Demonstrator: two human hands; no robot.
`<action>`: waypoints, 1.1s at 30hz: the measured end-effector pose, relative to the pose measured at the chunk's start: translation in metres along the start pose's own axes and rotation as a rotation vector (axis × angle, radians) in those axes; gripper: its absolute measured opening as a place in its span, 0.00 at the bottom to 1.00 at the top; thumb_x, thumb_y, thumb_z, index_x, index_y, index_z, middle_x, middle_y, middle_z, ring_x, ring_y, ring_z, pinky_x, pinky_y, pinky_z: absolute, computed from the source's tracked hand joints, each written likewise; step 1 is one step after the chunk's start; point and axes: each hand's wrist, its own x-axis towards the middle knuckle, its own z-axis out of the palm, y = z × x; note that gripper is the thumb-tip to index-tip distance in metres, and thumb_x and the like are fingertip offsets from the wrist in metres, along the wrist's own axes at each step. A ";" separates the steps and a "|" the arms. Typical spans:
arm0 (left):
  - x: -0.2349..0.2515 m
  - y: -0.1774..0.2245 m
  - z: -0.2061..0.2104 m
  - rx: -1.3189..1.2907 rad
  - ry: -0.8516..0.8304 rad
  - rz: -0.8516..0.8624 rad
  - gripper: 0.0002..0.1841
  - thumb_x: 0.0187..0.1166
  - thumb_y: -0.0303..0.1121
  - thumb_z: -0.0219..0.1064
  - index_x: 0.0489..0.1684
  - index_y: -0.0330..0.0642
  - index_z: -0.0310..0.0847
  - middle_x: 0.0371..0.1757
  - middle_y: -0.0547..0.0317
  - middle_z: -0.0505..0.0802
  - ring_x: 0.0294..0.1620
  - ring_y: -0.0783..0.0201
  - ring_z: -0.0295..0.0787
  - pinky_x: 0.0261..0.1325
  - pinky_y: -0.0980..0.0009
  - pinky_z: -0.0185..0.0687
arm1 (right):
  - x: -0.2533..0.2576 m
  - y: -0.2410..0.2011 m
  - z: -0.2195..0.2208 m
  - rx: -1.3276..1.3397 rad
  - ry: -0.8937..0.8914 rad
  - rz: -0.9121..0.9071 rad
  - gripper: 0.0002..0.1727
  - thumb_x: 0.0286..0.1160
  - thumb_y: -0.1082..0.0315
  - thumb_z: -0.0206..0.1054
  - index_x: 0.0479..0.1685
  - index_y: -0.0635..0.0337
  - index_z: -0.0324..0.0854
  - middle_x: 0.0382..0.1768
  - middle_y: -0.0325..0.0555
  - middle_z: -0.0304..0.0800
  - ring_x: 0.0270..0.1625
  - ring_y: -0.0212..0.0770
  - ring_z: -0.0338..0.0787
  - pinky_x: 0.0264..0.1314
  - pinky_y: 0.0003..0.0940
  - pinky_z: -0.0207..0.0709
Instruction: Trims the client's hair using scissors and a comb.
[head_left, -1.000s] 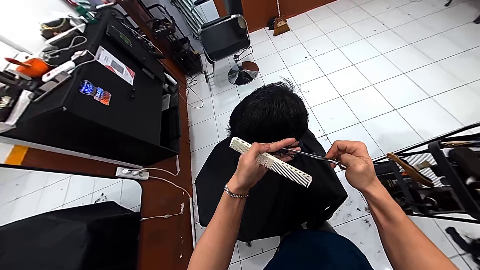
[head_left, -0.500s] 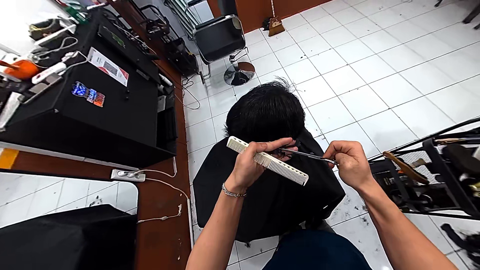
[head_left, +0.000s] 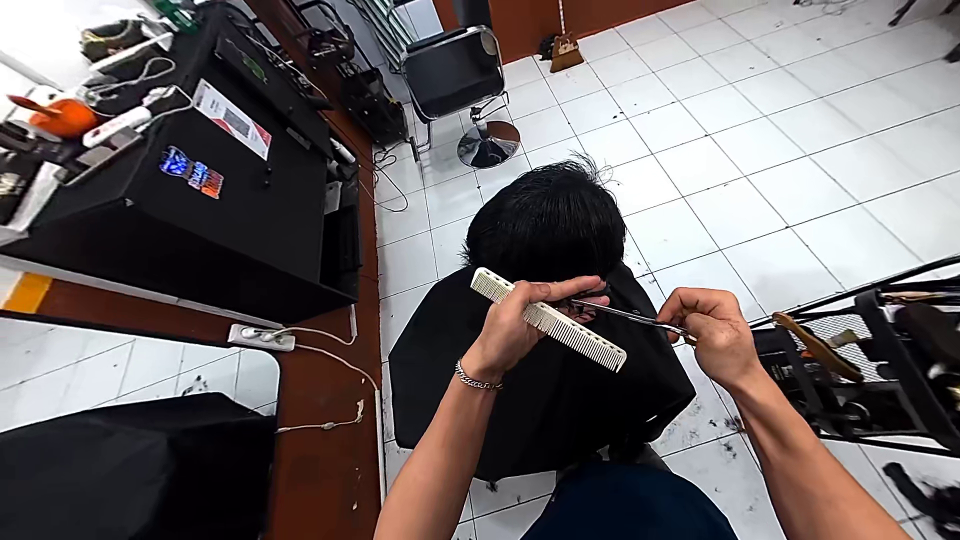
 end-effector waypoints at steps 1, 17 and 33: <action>0.000 0.001 0.000 0.001 0.000 0.003 0.35 0.85 0.33 0.26 0.75 0.26 0.77 0.72 0.40 0.88 0.69 0.54 0.89 0.73 0.59 0.83 | 0.001 -0.001 0.002 0.027 -0.011 -0.011 0.16 0.59 0.75 0.48 0.20 0.53 0.82 0.12 0.27 0.78 0.16 0.20 0.74 0.19 0.20 0.67; 0.001 -0.001 -0.003 -0.041 -0.047 0.023 0.34 0.86 0.35 0.27 0.74 0.27 0.78 0.74 0.41 0.87 0.72 0.52 0.87 0.77 0.57 0.81 | 0.004 -0.014 0.015 -0.016 -0.020 0.029 0.16 0.60 0.76 0.48 0.19 0.54 0.82 0.12 0.29 0.79 0.15 0.22 0.74 0.18 0.22 0.67; 0.001 0.000 -0.009 -0.069 -0.104 0.015 0.33 0.83 0.33 0.32 0.74 0.27 0.78 0.77 0.39 0.84 0.76 0.50 0.84 0.81 0.55 0.76 | 0.000 -0.010 0.012 -0.030 -0.003 0.037 0.16 0.60 0.75 0.49 0.18 0.53 0.82 0.12 0.29 0.78 0.15 0.22 0.74 0.18 0.23 0.66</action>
